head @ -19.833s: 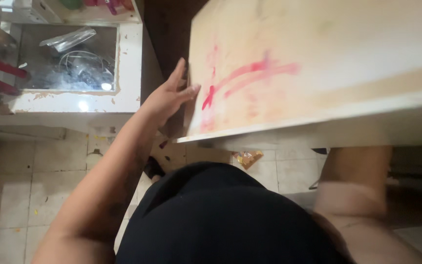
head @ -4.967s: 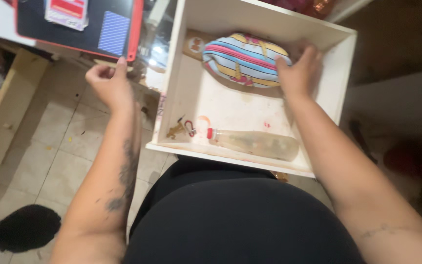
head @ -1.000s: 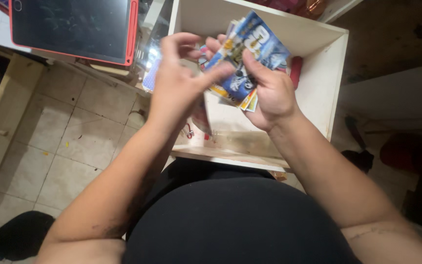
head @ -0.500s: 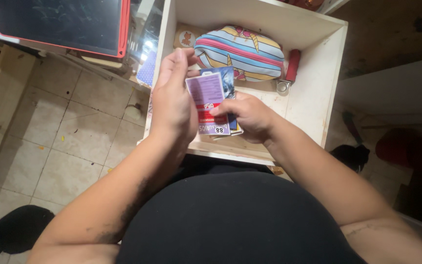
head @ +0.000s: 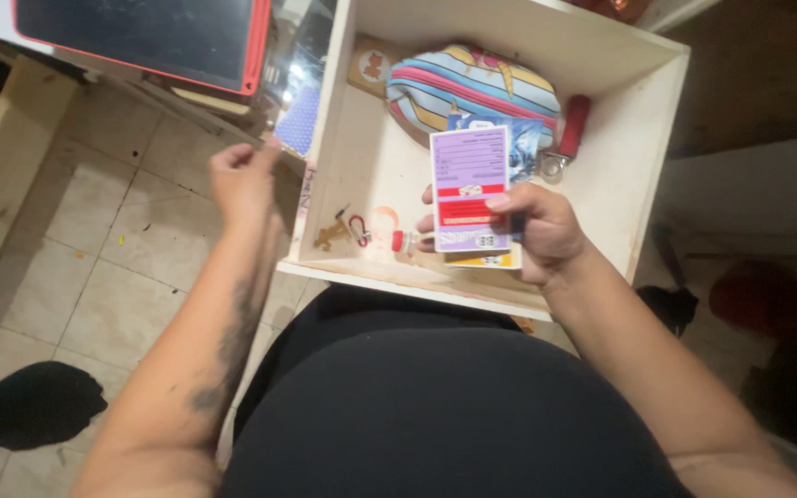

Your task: The person organizes a cluttered drawer by removing small debris, then placing a pencil case, a bottle, playing cards, a Spider-Man tin, a wooden box, a drawing, toy dinosaurs, and scissors into the drawer. The drawer is then pushed closed.

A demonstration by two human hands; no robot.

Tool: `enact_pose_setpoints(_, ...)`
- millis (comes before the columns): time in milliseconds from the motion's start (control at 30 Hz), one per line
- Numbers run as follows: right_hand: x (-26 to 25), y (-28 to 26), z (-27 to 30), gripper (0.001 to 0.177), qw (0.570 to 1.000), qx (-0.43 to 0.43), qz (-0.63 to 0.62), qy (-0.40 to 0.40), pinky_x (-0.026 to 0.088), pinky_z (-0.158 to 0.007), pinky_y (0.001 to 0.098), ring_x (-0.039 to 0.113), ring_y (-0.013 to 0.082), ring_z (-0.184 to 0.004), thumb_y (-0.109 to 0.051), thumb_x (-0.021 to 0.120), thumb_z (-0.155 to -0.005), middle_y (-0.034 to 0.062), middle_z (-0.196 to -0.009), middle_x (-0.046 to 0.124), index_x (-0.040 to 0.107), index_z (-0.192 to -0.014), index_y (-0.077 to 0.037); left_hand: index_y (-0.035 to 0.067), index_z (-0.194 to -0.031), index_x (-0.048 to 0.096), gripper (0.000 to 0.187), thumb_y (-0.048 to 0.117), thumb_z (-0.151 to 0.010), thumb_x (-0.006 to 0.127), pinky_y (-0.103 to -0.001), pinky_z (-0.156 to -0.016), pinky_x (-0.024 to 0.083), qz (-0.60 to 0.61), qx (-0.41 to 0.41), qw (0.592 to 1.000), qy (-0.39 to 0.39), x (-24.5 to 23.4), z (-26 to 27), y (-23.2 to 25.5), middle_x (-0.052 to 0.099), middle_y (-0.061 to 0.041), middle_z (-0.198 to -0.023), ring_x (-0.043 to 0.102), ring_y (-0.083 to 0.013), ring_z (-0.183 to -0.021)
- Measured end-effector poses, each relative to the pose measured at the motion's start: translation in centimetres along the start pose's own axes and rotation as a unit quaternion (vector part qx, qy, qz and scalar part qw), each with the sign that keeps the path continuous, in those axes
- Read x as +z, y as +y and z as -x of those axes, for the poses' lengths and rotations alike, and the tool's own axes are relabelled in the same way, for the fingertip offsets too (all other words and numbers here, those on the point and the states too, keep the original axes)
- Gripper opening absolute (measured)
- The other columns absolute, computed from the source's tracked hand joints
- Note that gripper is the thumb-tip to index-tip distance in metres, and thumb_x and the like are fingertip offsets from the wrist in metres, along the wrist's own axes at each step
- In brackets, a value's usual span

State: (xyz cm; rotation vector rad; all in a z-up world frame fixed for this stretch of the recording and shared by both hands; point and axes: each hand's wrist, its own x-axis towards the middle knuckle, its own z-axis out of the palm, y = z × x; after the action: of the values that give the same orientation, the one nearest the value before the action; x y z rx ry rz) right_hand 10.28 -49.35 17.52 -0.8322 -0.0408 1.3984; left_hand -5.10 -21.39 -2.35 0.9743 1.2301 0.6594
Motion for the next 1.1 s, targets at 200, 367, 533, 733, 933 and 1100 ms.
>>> enact_pose_setpoints(200,0.1,0.3,-1.2,0.075,1.000,-0.005,0.011,-0.011,0.049,-0.108,0.0643,0.061,0.0481,-0.124,-0.010,0.060,-0.080,0.0331,-0.141,0.055,0.042,-0.149,0.013,-0.004,-0.109,0.052,0.063,0.022,-0.074,0.098,-0.027,-0.075,0.056,-0.090,0.027,0.994,0.053,3.8,-4.2,-5.6,0.064,-0.013,-0.102,0.064,-0.0165,-0.087)
enact_pose_setpoints(367,0.8,0.6,-1.6,0.075,1.000,-0.019,0.012,0.011,0.048,-0.111,0.0686,0.056,0.0499,-0.131,-0.007,0.060,-0.081,0.0300,-0.142,0.051,0.034,-0.151,-0.003,-0.003,-0.115,0.055,0.043,0.007,-0.083,0.081,-0.030,-0.061,0.059,0.001,-0.019,1.000,-0.007,1.9,-3.9,-4.9,0.072,-0.012,-0.096,0.070,-0.0166,-0.075)
enact_pose_setpoints(533,1.1,0.6,-2.3,0.083,0.999,0.005,0.030,0.015,0.047,-0.112,0.0701,0.056,0.0527,-0.135,-0.010,0.061,-0.086,0.0317,-0.151,0.051,0.031,-0.162,0.000,-0.006,-0.118,0.062,0.022,0.002,-0.098,0.064,-0.030,-0.071,0.066,0.031,0.070,0.994,-0.076,-2.4,4.3,1.6,0.072,-0.011,-0.104,0.073,-0.0116,-0.083)
enact_pose_setpoints(733,4.3,1.6,-3.9,0.075,0.991,0.009,-0.075,-0.115,0.050,-0.108,0.0672,0.059,0.0494,-0.130,-0.034,0.067,-0.098,0.0338,-0.148,0.049,0.028,-0.159,-0.016,0.006,-0.115,0.071,0.019,-0.003,-0.098,0.071,-0.033,-0.081,0.058,-0.176,0.604,0.770,-0.104,-4.1,15.1,13.4,0.074,-0.008,-0.109,0.072,-0.0251,-0.096)
enact_pose_setpoints(933,6.6,3.5,-7.1,0.071,0.994,-0.013,0.098,0.040,0.051,-0.105,0.0567,0.059,0.0435,-0.128,-0.002,0.064,-0.093,0.0319,-0.141,0.056,0.034,-0.156,-0.016,0.009,-0.102,0.075,0.023,0.023,-0.086,0.084,-0.038,-0.088,0.060,-0.157,0.596,0.720,-0.318,-3.4,15.5,16.9,0.075,-0.005,-0.100,0.075,-0.0258,-0.097)
enact_pose_setpoints(1100,5.5,3.4,-7.9,0.079,0.984,-0.030,0.134,0.117,0.056,-0.093,0.0631,0.063,0.0437,-0.120,0.007,0.056,-0.083,0.0283,-0.135,0.059,0.033,-0.154,-0.019,0.010,-0.091,0.076,0.010,0.013,-0.101,0.074,-0.031,-0.085,0.058,-0.150,0.523,0.836,-0.072,-8.7,4.8,13.3,0.077,-0.004,-0.096,0.074,-0.0213,-0.090)
